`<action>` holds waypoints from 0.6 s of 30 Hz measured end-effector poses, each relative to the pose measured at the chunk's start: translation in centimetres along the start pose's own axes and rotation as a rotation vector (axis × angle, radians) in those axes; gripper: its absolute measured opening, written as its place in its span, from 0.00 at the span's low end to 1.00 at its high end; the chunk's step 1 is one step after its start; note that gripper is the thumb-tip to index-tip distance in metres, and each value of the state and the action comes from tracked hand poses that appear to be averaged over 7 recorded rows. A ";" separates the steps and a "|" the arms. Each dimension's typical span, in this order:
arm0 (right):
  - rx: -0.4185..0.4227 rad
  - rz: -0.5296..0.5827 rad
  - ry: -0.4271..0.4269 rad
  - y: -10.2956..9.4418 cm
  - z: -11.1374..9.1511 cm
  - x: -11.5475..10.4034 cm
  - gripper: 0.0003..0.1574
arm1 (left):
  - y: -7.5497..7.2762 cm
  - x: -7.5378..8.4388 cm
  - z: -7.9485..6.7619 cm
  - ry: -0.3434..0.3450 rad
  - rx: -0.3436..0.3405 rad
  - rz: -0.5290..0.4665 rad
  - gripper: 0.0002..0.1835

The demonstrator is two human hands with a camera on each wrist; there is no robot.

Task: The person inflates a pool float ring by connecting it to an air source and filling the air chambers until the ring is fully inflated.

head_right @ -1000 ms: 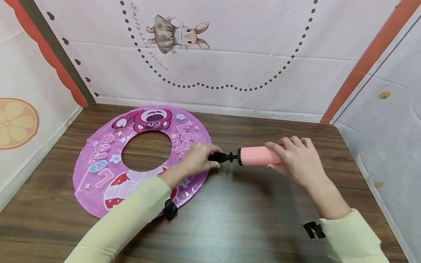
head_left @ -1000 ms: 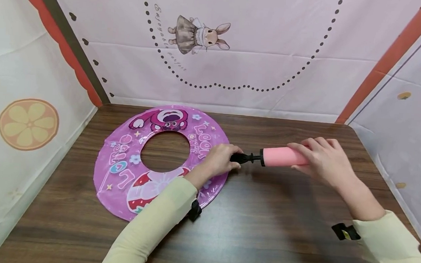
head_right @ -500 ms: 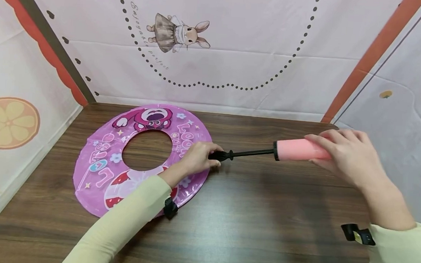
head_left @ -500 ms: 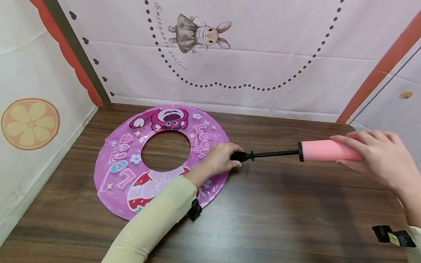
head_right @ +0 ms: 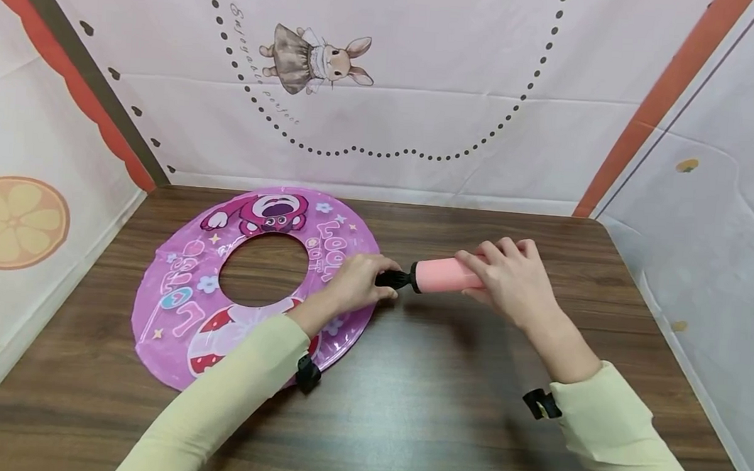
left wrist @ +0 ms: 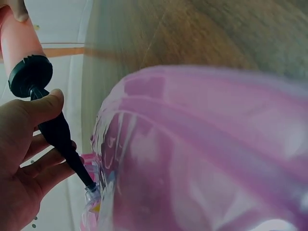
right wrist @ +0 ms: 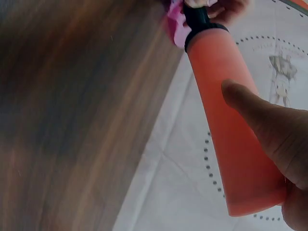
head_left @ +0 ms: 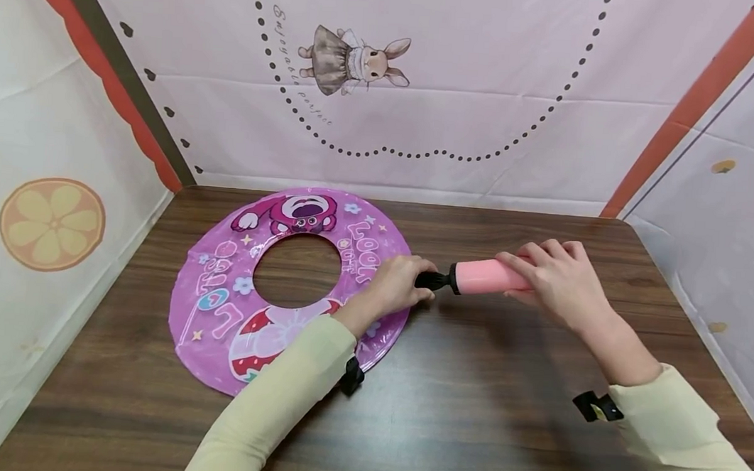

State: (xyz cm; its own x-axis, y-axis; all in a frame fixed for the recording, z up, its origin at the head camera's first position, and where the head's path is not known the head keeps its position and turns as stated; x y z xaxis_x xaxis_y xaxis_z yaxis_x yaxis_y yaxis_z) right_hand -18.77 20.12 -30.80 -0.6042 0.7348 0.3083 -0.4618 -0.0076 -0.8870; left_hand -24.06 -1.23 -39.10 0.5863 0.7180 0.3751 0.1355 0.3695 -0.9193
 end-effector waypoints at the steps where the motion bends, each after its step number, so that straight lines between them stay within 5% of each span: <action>1: 0.003 -0.002 0.000 0.1 0.0 -0.1 0.38 | 0.0 0.0 0.0 0.002 0.001 -0.006 0.21; 6: -0.013 0.014 0.015 -0.3 -0.7 0.5 0.34 | 0.1 0.0 0.1 -0.005 -0.015 -0.024 0.21; 11: -0.019 0.042 0.058 -1.1 -2.6 2.1 0.49 | 0.1 -0.2 -0.1 -0.021 -0.056 -0.005 0.23; 18: -0.072 0.063 0.182 -3.7 -6.0 6.1 0.53 | 0.0 -0.2 -0.1 -0.003 -0.049 -0.014 0.23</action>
State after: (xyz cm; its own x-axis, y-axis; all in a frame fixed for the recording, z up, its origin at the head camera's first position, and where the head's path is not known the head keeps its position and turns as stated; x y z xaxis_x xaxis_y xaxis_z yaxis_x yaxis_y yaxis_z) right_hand -16.88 28.70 -27.73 -0.4999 0.8450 0.1900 -0.3753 -0.0136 -0.9268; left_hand -24.10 -1.49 -39.17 0.5817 0.7150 0.3878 0.1825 0.3499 -0.9188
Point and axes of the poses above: each hand's wrist, its own z-axis towards the middle knuckle, its own y-axis out of the palm, x = y × z, the point moved 4 cm from there along z, towards the middle knuckle, and after that the axes turned 7 degrees about -x, right-handed, at the moved point
